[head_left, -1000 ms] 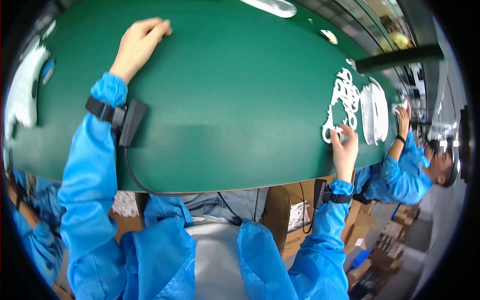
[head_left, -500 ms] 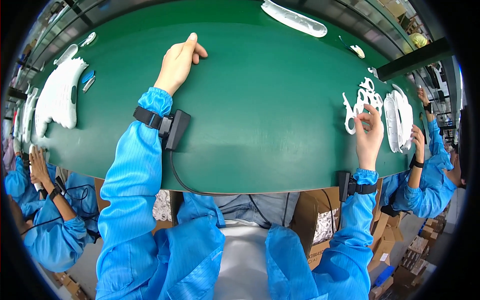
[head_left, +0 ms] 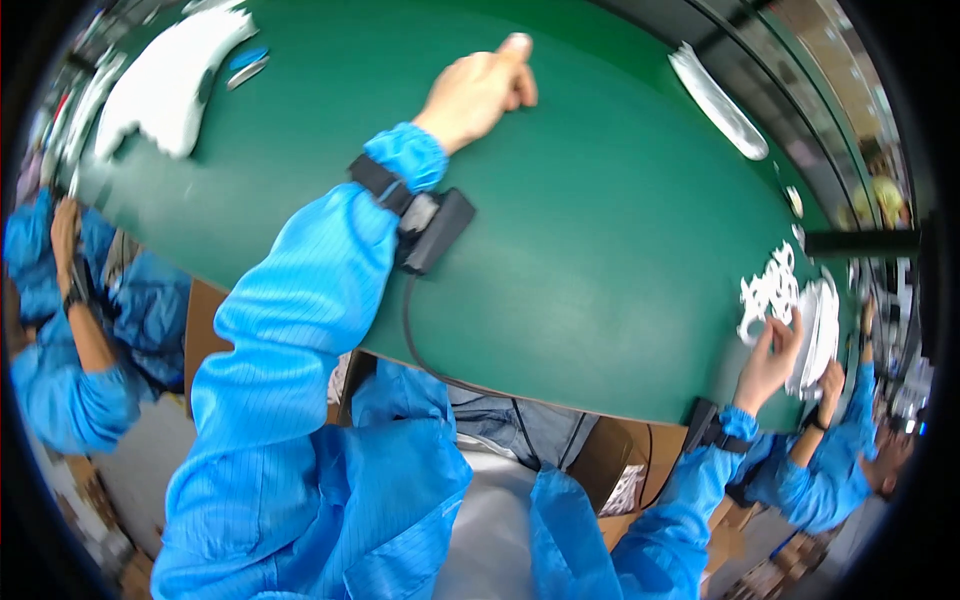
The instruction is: Assembling white plastic face shield components by snapping pieces together at a factory workbench.
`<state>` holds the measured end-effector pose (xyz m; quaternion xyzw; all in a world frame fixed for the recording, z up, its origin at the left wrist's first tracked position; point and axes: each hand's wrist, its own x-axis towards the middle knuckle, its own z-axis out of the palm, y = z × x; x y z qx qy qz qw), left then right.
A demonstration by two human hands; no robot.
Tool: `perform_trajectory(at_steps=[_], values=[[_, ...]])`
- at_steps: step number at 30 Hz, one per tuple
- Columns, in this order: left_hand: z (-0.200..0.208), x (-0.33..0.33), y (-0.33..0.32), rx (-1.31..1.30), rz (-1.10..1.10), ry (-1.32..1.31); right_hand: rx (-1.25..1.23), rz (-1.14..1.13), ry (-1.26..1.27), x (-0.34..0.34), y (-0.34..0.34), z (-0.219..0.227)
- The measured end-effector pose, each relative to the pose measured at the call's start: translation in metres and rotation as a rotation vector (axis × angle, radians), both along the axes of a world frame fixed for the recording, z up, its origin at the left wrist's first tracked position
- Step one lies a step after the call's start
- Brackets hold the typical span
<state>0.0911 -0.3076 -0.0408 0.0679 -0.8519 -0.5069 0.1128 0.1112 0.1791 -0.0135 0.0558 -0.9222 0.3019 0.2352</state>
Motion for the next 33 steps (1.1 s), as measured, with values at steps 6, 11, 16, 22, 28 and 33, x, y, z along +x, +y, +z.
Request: perform_trajectory(at_steps=[6, 11, 16, 22, 28, 33], values=[[0.006, 0.004, 0.013, -0.112, -0.056, -0.002, 0.022, 0.074, -0.05, 0.004, -0.005, 0.003], [0.017, 0.02, 0.004, 0.015, 0.02, -0.045, 0.141, 0.222, -0.114, -0.013, -0.056, 0.013], [0.01, 0.012, 0.004, -0.044, -0.008, -0.014, -0.25, 0.583, -0.364, -0.048, -0.116, 0.001], [0.001, 0.008, 0.004, 0.053, 0.023, 0.233, -0.608, 0.646, -0.463, -0.098, -0.146, -0.022], [0.081, 0.044, 0.017, 0.197, -0.091, 0.781, -0.722, 0.689, -0.44, -0.089, -0.134, -0.027], [0.209, 0.159, 0.087, 0.151, -0.366, 0.995, -0.719, 0.731, -0.499, -0.079, -0.155, -0.014]])
